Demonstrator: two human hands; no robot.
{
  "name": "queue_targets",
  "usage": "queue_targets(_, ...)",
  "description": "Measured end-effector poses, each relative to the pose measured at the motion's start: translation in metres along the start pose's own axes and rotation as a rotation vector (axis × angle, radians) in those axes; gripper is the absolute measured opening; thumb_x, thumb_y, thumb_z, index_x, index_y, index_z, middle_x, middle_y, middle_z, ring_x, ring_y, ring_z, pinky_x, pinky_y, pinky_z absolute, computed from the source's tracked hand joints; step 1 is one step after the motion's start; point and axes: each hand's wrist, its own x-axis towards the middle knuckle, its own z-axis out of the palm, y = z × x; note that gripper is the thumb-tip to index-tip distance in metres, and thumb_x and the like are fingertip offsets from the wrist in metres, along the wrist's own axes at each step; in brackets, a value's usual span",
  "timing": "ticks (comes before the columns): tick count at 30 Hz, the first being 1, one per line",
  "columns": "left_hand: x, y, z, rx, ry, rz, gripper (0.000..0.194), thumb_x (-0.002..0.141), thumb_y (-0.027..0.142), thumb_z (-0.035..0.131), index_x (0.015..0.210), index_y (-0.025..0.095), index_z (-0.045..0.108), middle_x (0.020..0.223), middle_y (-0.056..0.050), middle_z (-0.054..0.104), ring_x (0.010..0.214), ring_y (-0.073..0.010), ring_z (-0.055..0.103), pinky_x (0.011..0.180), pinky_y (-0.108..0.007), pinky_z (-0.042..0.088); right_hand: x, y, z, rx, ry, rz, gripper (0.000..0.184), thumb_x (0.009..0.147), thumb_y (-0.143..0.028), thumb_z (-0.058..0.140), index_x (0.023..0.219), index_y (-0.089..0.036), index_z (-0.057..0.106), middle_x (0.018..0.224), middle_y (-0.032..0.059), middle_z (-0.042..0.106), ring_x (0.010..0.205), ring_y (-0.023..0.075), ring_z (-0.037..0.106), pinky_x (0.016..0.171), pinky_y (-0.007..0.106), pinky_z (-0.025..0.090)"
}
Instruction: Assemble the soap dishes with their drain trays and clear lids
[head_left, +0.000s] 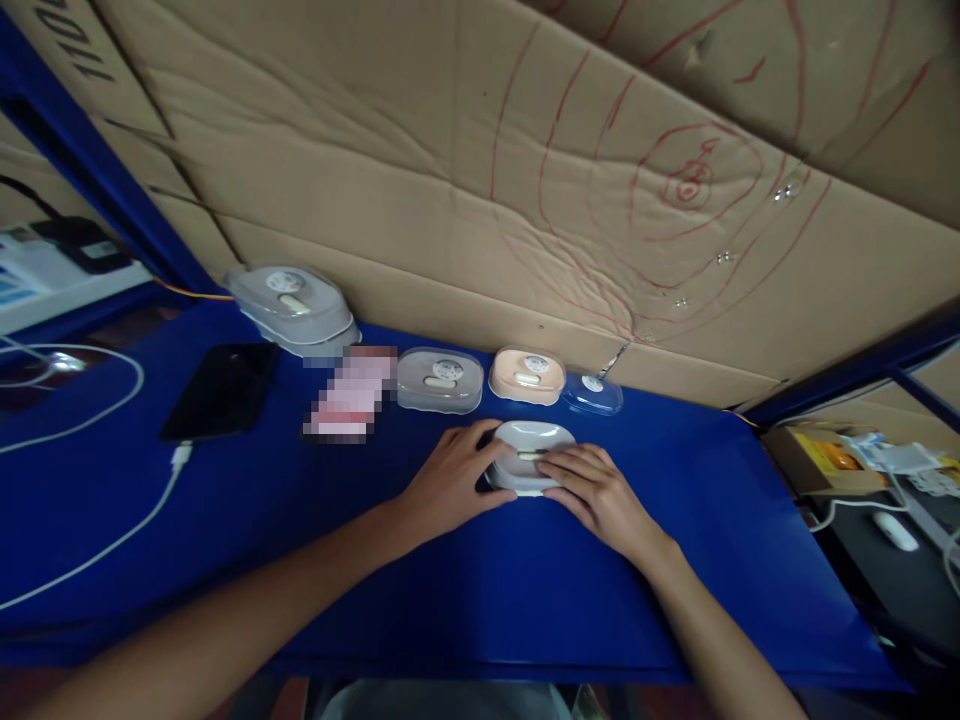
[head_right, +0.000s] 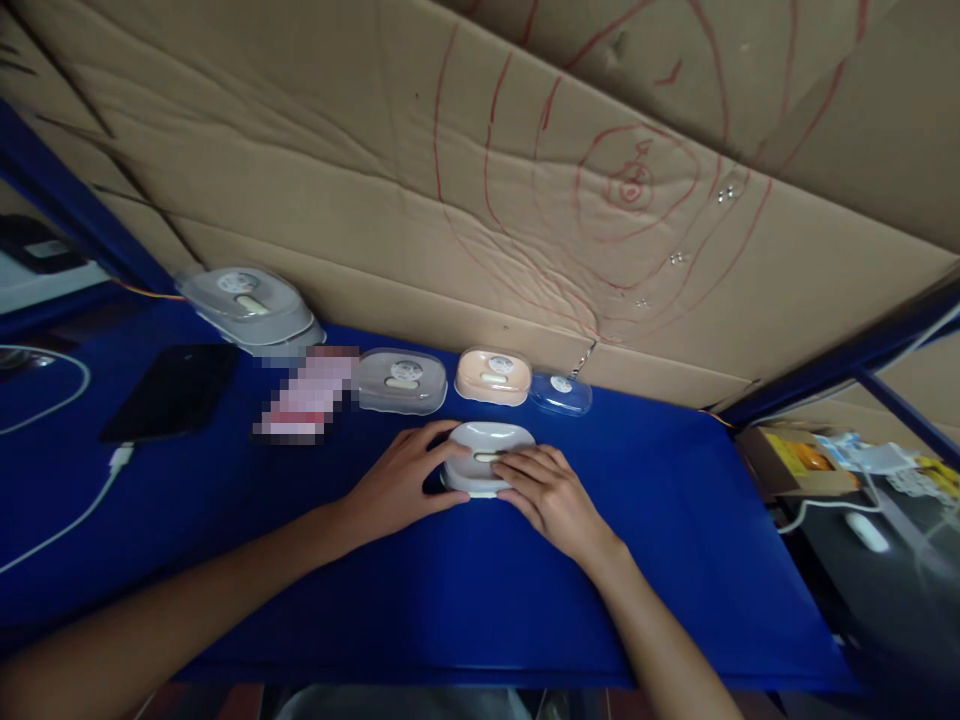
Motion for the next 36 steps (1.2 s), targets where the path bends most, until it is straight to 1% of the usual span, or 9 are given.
queue_targets(2, -0.001, 0.000, 0.000, 0.017, 0.003, 0.004, 0.047, 0.079, 0.033, 0.086, 0.121, 0.025, 0.065, 0.147, -0.011, 0.055, 0.133, -0.0337, 0.056, 0.110, -0.050, 0.044, 0.001, 0.000, -0.001, 0.005, -0.013, 0.007, 0.036, 0.104, -0.031, 0.062, 0.139, -0.024, 0.064, 0.134, 0.0086, 0.073, 0.125, 0.0244, 0.066, 0.110, 0.048, 0.049)
queue_targets(6, -0.002, 0.000, 0.001, 0.066, 0.024, 0.012, 0.047, 0.079, 0.033, 0.085, 0.120, 0.026, 0.064, 0.156, -0.014, 0.047, 0.143, -0.0391, 0.047, 0.114, -0.059, 0.037, 0.003, 0.000, -0.002, -0.004, 0.007, 0.006, 0.035, 0.104, -0.033, 0.062, 0.137, -0.022, 0.066, 0.131, 0.0083, 0.074, 0.124, 0.0232, 0.067, 0.110, 0.045, 0.050)
queue_targets(9, -0.002, 0.000, 0.002, 0.070, 0.007, 0.024, 0.041, 0.083, 0.030, 0.079, 0.120, 0.028, 0.063, 0.149, -0.012, 0.055, 0.140, -0.0360, 0.051, 0.115, -0.062, 0.032, 0.003, 0.000, -0.003, -0.031, 0.018, -0.008, 0.035, 0.104, -0.035, 0.062, 0.136, -0.022, 0.067, 0.130, 0.0077, 0.075, 0.123, 0.0232, 0.067, 0.109, 0.044, 0.051)
queue_targets(12, -0.001, 0.003, 0.001, 0.072, 0.001, 0.039, 0.037, 0.083, 0.029, 0.077, 0.117, 0.028, 0.062, 0.140, -0.010, 0.061, 0.134, -0.0342, 0.055, 0.115, -0.061, 0.031, 0.002, -0.001, -0.004, -0.068, 0.027, -0.028, 0.034, 0.103, -0.036, 0.064, 0.134, -0.022, 0.069, 0.128, 0.0073, 0.076, 0.122, 0.0241, 0.067, 0.106, 0.043, 0.053)
queue_targets(18, -0.002, 0.009, 0.001, 0.108, 0.032, 0.036, 0.033, 0.079, 0.026, 0.074, 0.110, 0.024, 0.063, 0.140, -0.013, 0.060, 0.131, -0.0348, 0.057, 0.113, -0.060, 0.032, 0.003, -0.004, -0.005, -0.102, 0.021, -0.064, 0.033, 0.102, -0.035, 0.066, 0.133, -0.023, 0.070, 0.127, 0.0081, 0.077, 0.123, 0.0249, 0.067, 0.105, 0.044, 0.053)
queue_targets(25, -0.003, 0.008, -0.001, 0.151, 0.062, 0.075, 0.033, 0.084, 0.026, 0.071, 0.116, 0.023, 0.062, 0.144, -0.017, 0.056, 0.133, -0.0360, 0.056, 0.115, -0.062, 0.029, 0.003, -0.005, -0.002, -0.144, 0.025, -0.079, 0.037, 0.101, -0.028, 0.067, 0.138, -0.021, 0.066, 0.131, 0.0070, 0.075, 0.122, 0.0243, 0.068, 0.107, 0.045, 0.053)
queue_targets(30, -0.003, 0.004, -0.002, 0.156, 0.051, 0.056, 0.035, 0.089, 0.030, 0.071, 0.122, 0.025, 0.060, 0.141, -0.016, 0.058, 0.128, -0.0349, 0.060, 0.118, -0.064, 0.026, 0.004, -0.003, 0.004, -0.167, 0.019, -0.059, 0.040, 0.104, -0.027, 0.062, 0.144, -0.022, 0.062, 0.133, 0.0077, 0.074, 0.124, 0.0241, 0.069, 0.112, 0.047, 0.052)
queue_targets(33, -0.003, 0.004, -0.001, 0.161, 0.035, 0.064, 0.036, 0.091, 0.029, 0.069, 0.125, 0.024, 0.060, 0.150, -0.019, 0.053, 0.133, -0.0365, 0.057, 0.119, -0.066, 0.023, 0.005, -0.005, 0.007, -0.149, -0.020, -0.065, 0.039, 0.105, -0.028, 0.060, 0.144, -0.022, 0.062, 0.134, 0.0092, 0.073, 0.126, 0.0252, 0.067, 0.114, 0.048, 0.051)
queue_targets(36, -0.004, 0.004, 0.001, 0.155, 0.020, 0.062, 0.041, 0.089, 0.034, 0.073, 0.126, 0.021, 0.059, 0.162, -0.025, 0.040, 0.146, -0.0415, 0.045, 0.118, -0.070, 0.022, 0.005, -0.008, 0.010, -0.098, -0.015, -0.066, 0.036, 0.106, -0.024, 0.057, 0.142, -0.021, 0.063, 0.133, 0.0092, 0.074, 0.126, 0.0240, 0.067, 0.115, 0.047, 0.052)
